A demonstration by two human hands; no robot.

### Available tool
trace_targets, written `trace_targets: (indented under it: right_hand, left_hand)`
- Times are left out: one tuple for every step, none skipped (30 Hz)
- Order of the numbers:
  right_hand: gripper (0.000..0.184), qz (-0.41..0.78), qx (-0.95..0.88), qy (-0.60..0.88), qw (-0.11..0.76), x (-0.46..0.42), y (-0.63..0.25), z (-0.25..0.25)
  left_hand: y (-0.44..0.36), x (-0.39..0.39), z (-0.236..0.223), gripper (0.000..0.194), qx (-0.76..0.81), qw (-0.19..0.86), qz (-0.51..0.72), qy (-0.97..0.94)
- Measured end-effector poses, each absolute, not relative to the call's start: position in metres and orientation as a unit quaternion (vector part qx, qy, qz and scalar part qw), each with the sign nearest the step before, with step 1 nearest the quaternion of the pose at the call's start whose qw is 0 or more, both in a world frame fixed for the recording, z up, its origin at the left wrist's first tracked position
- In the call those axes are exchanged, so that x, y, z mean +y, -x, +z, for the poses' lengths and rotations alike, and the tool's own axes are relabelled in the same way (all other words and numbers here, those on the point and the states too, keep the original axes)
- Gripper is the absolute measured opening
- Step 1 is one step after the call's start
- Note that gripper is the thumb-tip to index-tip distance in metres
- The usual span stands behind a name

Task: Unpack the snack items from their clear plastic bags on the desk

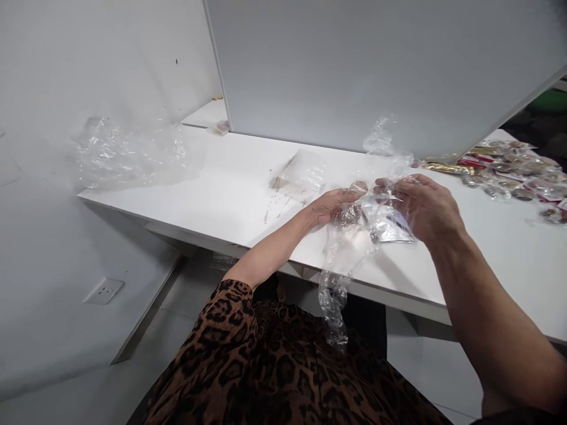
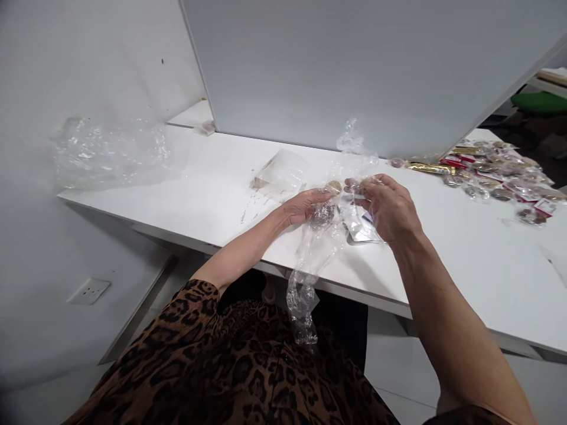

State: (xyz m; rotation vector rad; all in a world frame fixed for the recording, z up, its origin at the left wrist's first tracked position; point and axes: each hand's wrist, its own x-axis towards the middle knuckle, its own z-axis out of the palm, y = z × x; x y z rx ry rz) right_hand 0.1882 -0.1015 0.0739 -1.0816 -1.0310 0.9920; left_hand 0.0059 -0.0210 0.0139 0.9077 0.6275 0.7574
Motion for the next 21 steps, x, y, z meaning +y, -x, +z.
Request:
trace_targets:
  right_hand:
    - [0.02,0.44,-0.436,0.461,0.635,-0.103,-0.19,0.076]
    - [0.018,0.448,-0.427,0.45,0.644,-0.104,-0.192,0.077]
    - [0.015,0.453,-0.422,0.438,0.652,-0.106,-0.195,0.079]
    - [0.012,0.456,-0.418,0.428,0.659,-0.108,-0.197,0.08]
    - [0.009,0.457,-0.414,0.42,0.666,-0.109,-0.2,0.08]
    - [0.007,0.458,-0.407,0.414,0.673,-0.11,-0.201,0.08]
    - [0.005,0.461,-0.4,0.411,0.678,-0.11,-0.202,0.08]
    - [0.005,0.466,-0.394,0.406,0.68,-0.11,-0.202,0.079]
    - [0.004,0.475,-0.393,0.401,0.678,-0.11,-0.201,0.079]
    - [0.004,0.485,-0.397,0.392,0.674,-0.11,-0.199,0.079]
    - [0.004,0.496,-0.405,0.379,0.668,-0.109,-0.196,0.079]
    - [0.005,0.506,-0.416,0.365,0.662,-0.109,-0.193,0.08]
    - [0.005,0.512,-0.427,0.35,0.658,-0.109,-0.19,0.081]
    - [0.005,0.515,-0.437,0.336,0.657,-0.109,-0.187,0.083]
    - [0.004,0.513,-0.445,0.324,0.659,-0.109,-0.184,0.085]
    - [0.004,0.509,-0.45,0.315,0.663,-0.11,-0.183,0.087]
    - [0.005,0.503,-0.452,0.309,0.669,-0.11,-0.183,0.089]
    - [0.007,0.493,-0.45,0.304,0.679,-0.11,-0.183,0.09]
    - [0.008,0.484,-0.446,0.3,0.69,-0.109,-0.185,0.092]
    - [0.01,0.477,-0.442,0.296,0.7,-0.107,-0.188,0.093]
    - [0.011,0.473,-0.438,0.293,0.706,-0.106,-0.192,0.095]
  left_hand:
    - [-0.006,-0.019,0.013,0.03,0.307,0.79,0.35,-0.4]
    - [-0.006,-0.017,0.012,0.027,0.316,0.794,0.354,-0.379]
    - [-0.006,-0.016,0.012,0.023,0.321,0.8,0.353,-0.364]
    - [-0.006,-0.016,0.012,0.02,0.316,0.808,0.352,-0.35]
    - [-0.006,-0.016,0.013,0.022,0.304,0.818,0.349,-0.341]
    - [-0.006,-0.017,0.014,0.027,0.288,0.829,0.342,-0.337]
    - [-0.006,-0.019,0.015,0.035,0.267,0.839,0.332,-0.338]
    - [-0.006,-0.021,0.017,0.041,0.246,0.849,0.318,-0.344]
    - [-0.006,-0.023,0.018,0.046,0.228,0.856,0.3,-0.354]
    - [-0.006,-0.026,0.018,0.046,0.217,0.86,0.281,-0.366]
    - [-0.006,-0.027,0.019,0.044,0.213,0.862,0.263,-0.378]
    - [-0.006,-0.028,0.018,0.041,0.217,0.86,0.247,-0.389]
    - [-0.006,-0.028,0.018,0.036,0.229,0.857,0.239,-0.396]
    - [-0.006,-0.027,0.016,0.033,0.242,0.852,0.236,-0.399]
    - [-0.006,-0.026,0.015,0.032,0.256,0.849,0.236,-0.398]
    - [-0.006,-0.024,0.014,0.03,0.269,0.847,0.237,-0.393]
    - [-0.006,-0.022,0.013,0.029,0.279,0.846,0.24,-0.386]
    - [-0.006,-0.02,0.012,0.026,0.289,0.845,0.245,-0.377]
    - [-0.007,-0.019,0.011,0.023,0.297,0.844,0.255,-0.368]
    - [-0.007,-0.017,0.01,0.018,0.305,0.84,0.268,-0.359]
    - [-0.008,-0.017,0.009,0.014,0.312,0.834,0.286,-0.354]
